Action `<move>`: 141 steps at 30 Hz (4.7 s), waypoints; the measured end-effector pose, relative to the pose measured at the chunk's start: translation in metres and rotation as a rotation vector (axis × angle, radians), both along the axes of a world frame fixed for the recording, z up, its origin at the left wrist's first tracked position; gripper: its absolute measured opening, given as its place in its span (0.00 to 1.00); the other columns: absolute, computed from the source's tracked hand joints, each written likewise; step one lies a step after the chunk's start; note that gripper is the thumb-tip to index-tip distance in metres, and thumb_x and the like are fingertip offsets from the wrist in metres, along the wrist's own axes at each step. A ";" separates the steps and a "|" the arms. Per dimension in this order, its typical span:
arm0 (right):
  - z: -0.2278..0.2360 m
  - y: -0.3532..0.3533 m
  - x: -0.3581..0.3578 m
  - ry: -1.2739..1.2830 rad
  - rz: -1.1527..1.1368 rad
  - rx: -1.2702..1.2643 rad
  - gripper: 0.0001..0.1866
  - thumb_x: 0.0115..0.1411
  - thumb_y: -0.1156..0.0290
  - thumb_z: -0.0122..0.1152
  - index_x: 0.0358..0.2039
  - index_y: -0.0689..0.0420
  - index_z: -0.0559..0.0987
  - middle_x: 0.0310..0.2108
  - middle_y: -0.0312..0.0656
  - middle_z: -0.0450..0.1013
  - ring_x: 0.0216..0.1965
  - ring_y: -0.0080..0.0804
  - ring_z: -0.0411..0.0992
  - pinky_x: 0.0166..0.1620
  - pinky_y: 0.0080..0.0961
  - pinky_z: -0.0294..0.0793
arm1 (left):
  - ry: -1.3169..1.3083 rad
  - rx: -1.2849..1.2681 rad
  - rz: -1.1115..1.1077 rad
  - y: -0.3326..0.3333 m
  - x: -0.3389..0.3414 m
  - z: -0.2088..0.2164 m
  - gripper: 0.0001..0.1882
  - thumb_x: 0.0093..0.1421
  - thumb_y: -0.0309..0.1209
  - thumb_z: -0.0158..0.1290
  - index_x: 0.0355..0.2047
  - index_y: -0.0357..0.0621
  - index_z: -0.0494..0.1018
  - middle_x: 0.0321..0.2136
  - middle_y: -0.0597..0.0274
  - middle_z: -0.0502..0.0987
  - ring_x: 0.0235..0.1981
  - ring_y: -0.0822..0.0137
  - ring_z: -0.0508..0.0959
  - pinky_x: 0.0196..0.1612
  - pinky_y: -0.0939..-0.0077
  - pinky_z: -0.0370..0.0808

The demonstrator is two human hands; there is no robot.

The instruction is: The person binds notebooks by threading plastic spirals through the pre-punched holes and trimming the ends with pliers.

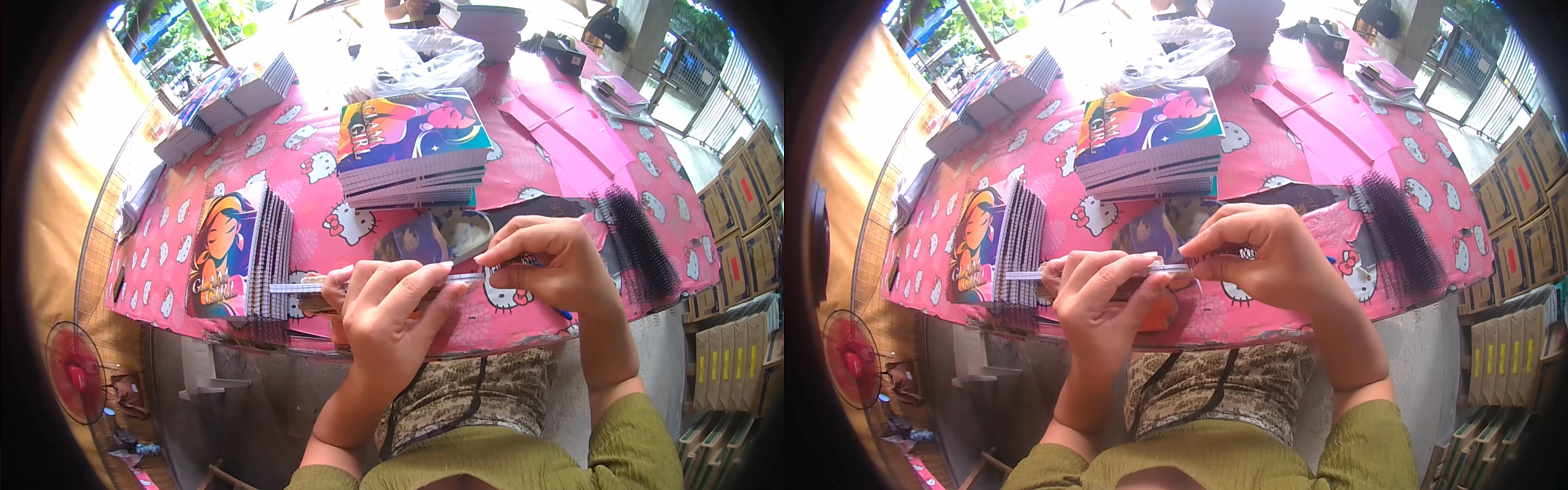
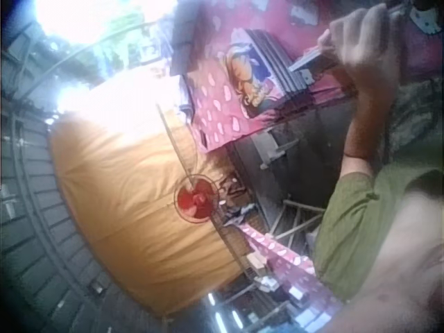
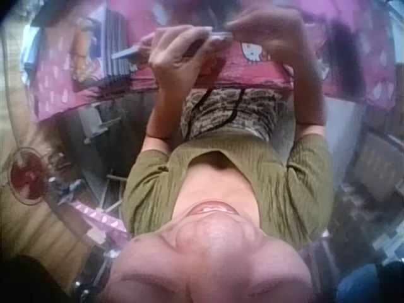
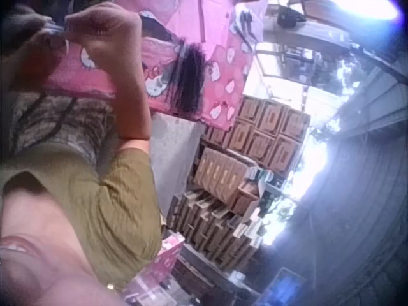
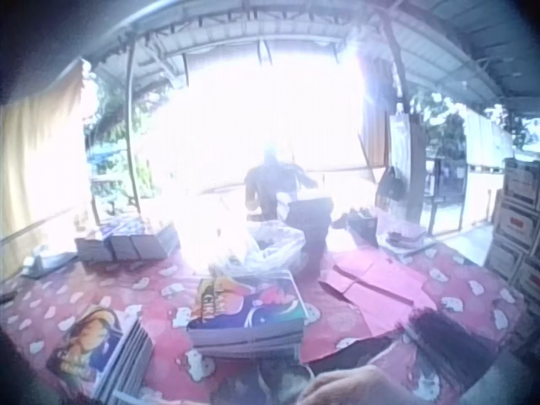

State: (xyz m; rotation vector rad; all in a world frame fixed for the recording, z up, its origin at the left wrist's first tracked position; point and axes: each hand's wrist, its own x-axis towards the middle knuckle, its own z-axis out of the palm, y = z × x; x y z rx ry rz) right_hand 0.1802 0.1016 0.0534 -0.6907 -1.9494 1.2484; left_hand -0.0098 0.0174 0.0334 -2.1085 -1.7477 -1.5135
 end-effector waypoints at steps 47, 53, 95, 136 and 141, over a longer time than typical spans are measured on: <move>0.002 -0.029 0.001 -0.297 -0.167 0.543 0.12 0.51 0.78 0.65 0.38 0.61 0.76 0.28 0.43 0.73 0.26 0.36 0.74 0.29 0.29 0.74 | 0.086 0.030 0.027 -0.006 -0.010 -0.004 0.17 0.40 0.30 0.69 0.32 0.45 0.79 0.27 0.65 0.79 0.33 0.64 0.75 0.46 0.67 0.63; 0.006 -0.029 -0.008 -0.318 -0.149 0.632 0.12 0.52 0.76 0.64 0.38 0.58 0.75 0.28 0.41 0.73 0.28 0.40 0.75 0.28 0.31 0.73 | 0.077 0.027 0.020 -0.007 -0.008 -0.002 0.15 0.39 0.28 0.69 0.29 0.45 0.79 0.28 0.66 0.80 0.32 0.65 0.74 0.43 0.68 0.65; 0.007 -0.030 -0.017 -0.342 -0.140 0.712 0.11 0.50 0.76 0.67 0.33 0.60 0.76 0.28 0.43 0.70 0.29 0.43 0.73 0.29 0.34 0.73 | 0.050 0.157 0.084 -0.010 -0.011 -0.017 0.18 0.42 0.34 0.69 0.32 0.50 0.74 0.25 0.72 0.78 0.30 0.68 0.75 0.43 0.69 0.58; -0.039 0.072 -0.009 -0.111 0.204 0.177 0.13 0.50 0.68 0.70 0.34 0.61 0.79 0.32 0.37 0.78 0.32 0.26 0.75 0.38 0.25 0.76 | -0.127 0.054 0.028 -0.012 -0.020 -0.016 0.20 0.44 0.35 0.70 0.33 0.47 0.72 0.29 0.69 0.79 0.32 0.67 0.75 0.47 0.68 0.58; -0.035 0.063 -0.013 -0.030 0.183 -0.184 0.17 0.53 0.65 0.67 0.41 0.61 0.78 0.30 0.42 0.78 0.35 0.30 0.75 0.46 0.33 0.73 | 0.132 -0.066 0.353 -0.026 -0.033 0.008 0.23 0.37 0.37 0.71 0.36 0.51 0.77 0.29 0.68 0.80 0.52 0.61 0.72 0.63 0.41 0.39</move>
